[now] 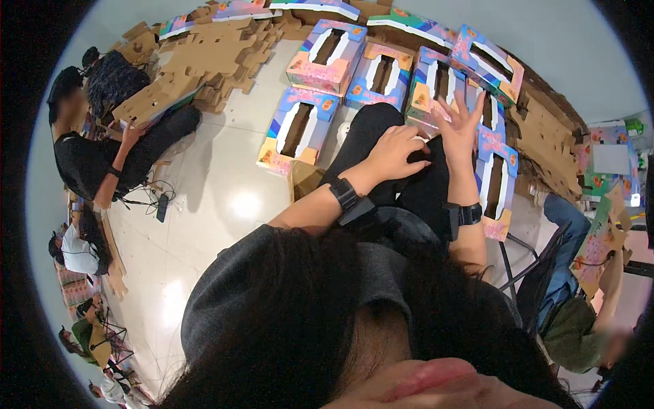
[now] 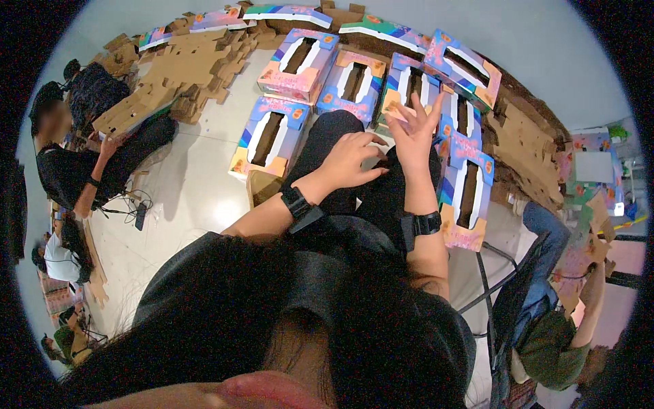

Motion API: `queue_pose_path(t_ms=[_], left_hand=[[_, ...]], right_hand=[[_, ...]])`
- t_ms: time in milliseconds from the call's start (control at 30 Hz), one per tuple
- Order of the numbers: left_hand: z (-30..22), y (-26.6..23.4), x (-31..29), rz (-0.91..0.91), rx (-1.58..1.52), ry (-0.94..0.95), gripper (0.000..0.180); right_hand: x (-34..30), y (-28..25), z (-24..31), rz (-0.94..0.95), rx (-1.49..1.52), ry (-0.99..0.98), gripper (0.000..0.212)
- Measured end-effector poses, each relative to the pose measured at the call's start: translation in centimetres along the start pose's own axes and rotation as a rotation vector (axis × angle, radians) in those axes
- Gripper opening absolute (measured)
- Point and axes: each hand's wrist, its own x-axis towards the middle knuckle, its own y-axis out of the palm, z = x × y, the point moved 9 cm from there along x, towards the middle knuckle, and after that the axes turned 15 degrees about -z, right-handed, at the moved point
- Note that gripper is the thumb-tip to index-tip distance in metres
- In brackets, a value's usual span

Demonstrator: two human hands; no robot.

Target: Manually folding and assembling cardboard boxes for packaging.

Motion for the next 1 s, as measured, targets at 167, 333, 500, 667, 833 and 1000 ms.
queue_pose_path(t_ms=[167,333,500,667,833,1000], left_hand=[[1.3,-0.1,0.6,-0.086,-0.141,-0.020,0.015],[1.1,-0.3,0.3,-0.107,-0.150,-0.121,0.020],[1.5,0.0,-0.3,-0.025,-0.198,-0.175,0.014],[0.8,-0.5,0.1,-0.014,-0.199,-0.209,0.018],[1.7,-0.1,-0.3,-0.035,-0.135,-0.131,0.032],[1.6,0.2,-0.3,-0.025,-0.165,-0.155,0.039]], right_hand=[[-0.4,0.3,-1.9,0.034,0.050,0.207,0.062],[-0.8,-0.4,-3.8,0.051,0.003,0.221,0.051],[-1.3,-0.1,-3.3,0.025,0.032,0.208,0.045],[-1.2,-0.9,-4.1,0.002,0.027,0.206,0.043],[-1.2,-0.9,-5.0,-0.007,0.040,0.247,0.041],[-1.5,-1.1,-5.6,0.045,0.017,0.296,0.038]])
